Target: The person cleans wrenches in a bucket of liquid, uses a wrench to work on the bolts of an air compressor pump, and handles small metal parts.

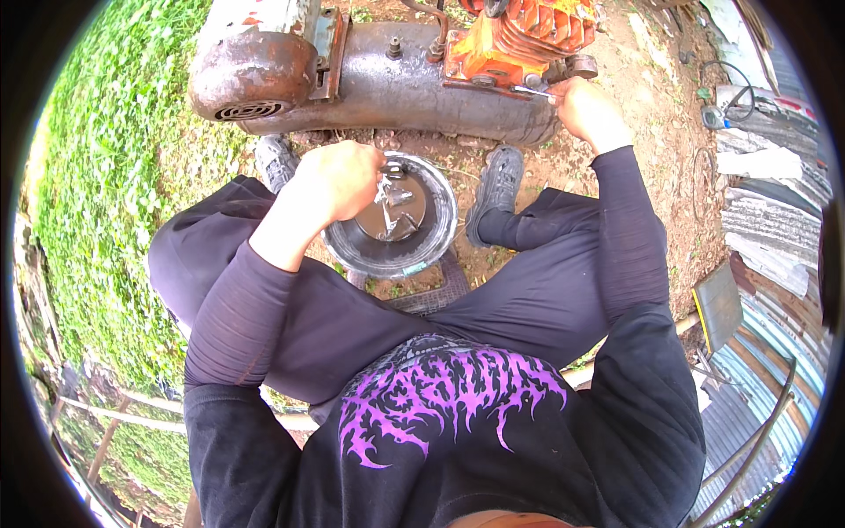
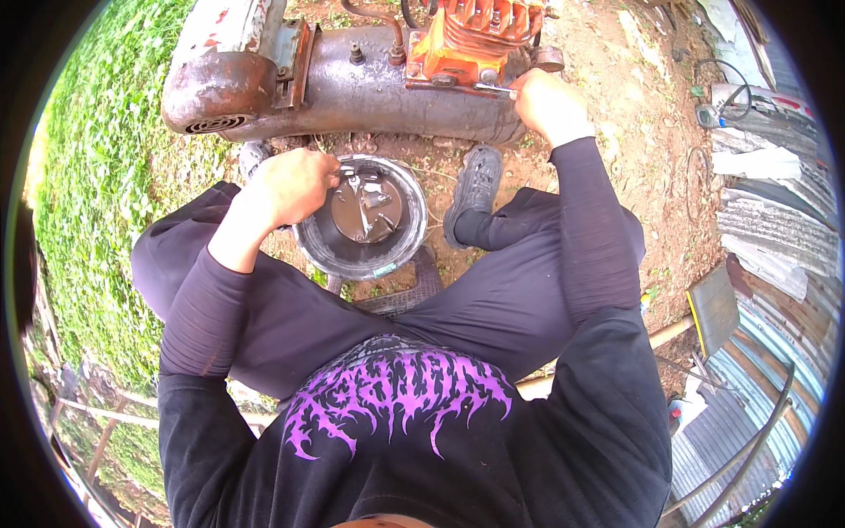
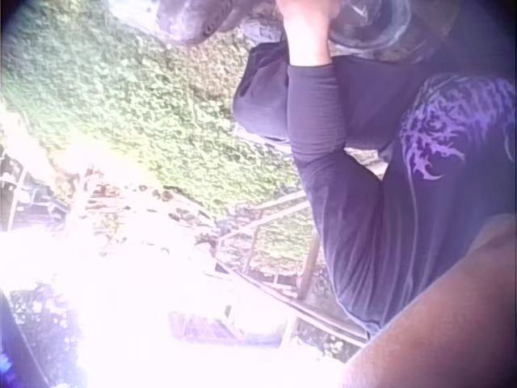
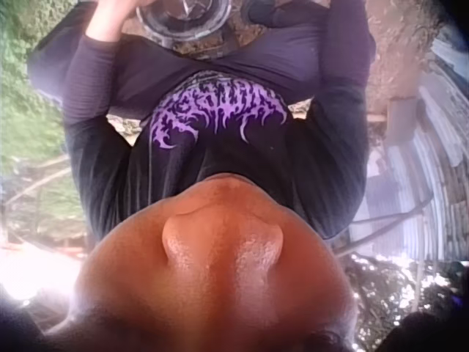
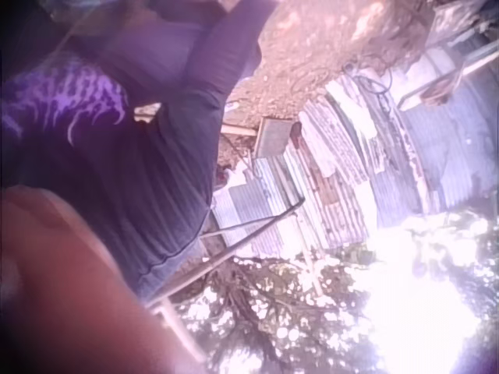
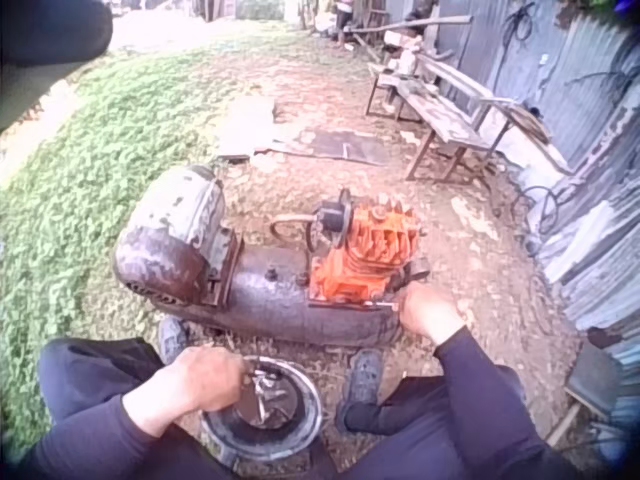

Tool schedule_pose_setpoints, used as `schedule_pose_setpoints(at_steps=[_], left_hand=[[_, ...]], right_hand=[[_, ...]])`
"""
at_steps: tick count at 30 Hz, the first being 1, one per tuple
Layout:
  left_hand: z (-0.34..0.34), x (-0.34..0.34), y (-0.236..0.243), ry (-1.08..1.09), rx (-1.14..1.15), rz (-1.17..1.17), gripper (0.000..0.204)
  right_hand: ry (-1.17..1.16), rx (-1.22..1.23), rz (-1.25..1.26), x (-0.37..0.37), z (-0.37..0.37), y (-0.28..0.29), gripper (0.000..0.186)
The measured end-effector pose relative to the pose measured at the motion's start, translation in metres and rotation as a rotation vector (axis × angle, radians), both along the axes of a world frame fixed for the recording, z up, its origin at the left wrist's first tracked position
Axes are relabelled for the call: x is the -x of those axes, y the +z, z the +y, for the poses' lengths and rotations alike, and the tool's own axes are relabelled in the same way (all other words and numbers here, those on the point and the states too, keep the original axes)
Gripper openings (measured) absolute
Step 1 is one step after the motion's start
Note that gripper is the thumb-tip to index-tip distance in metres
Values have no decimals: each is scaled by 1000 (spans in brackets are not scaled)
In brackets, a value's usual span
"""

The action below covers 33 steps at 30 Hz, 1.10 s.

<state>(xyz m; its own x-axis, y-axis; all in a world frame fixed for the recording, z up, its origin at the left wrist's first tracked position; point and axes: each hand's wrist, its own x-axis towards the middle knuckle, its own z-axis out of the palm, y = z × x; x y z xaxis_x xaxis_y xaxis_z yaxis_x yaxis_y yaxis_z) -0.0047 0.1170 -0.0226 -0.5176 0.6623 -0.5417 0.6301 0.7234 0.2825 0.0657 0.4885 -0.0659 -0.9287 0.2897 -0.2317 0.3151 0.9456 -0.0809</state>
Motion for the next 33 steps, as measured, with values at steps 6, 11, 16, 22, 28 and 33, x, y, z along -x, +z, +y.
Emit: schedule_pose_setpoints(at_steps=[6, 11, 16, 22, 28, 33], left_hand=[[0, -1, 2, 9, -23, -4, 24], [1, -2, 6, 4, -14, -14, 25], [0, -2, 3, -9, -5, -2, 24], [1, -6, 4, -29, 3, 3, 21], [-4, -8, -2, -31, -35, 18, 21], [-3, -12, 1, -28, -57, -17, 22]], right_hand=[[41, -106, 8, -3, -6, 6, 19], [98, -150, 65, -1, -5, -2, 18], [55, -112, 92, -1, -7, -1, 16], [117, -113, 117, 2, 4, -3, 15], [224, -282, 164, 5, -8, 3, 15], [132, -86, 213, -8, 10, -27, 17]])
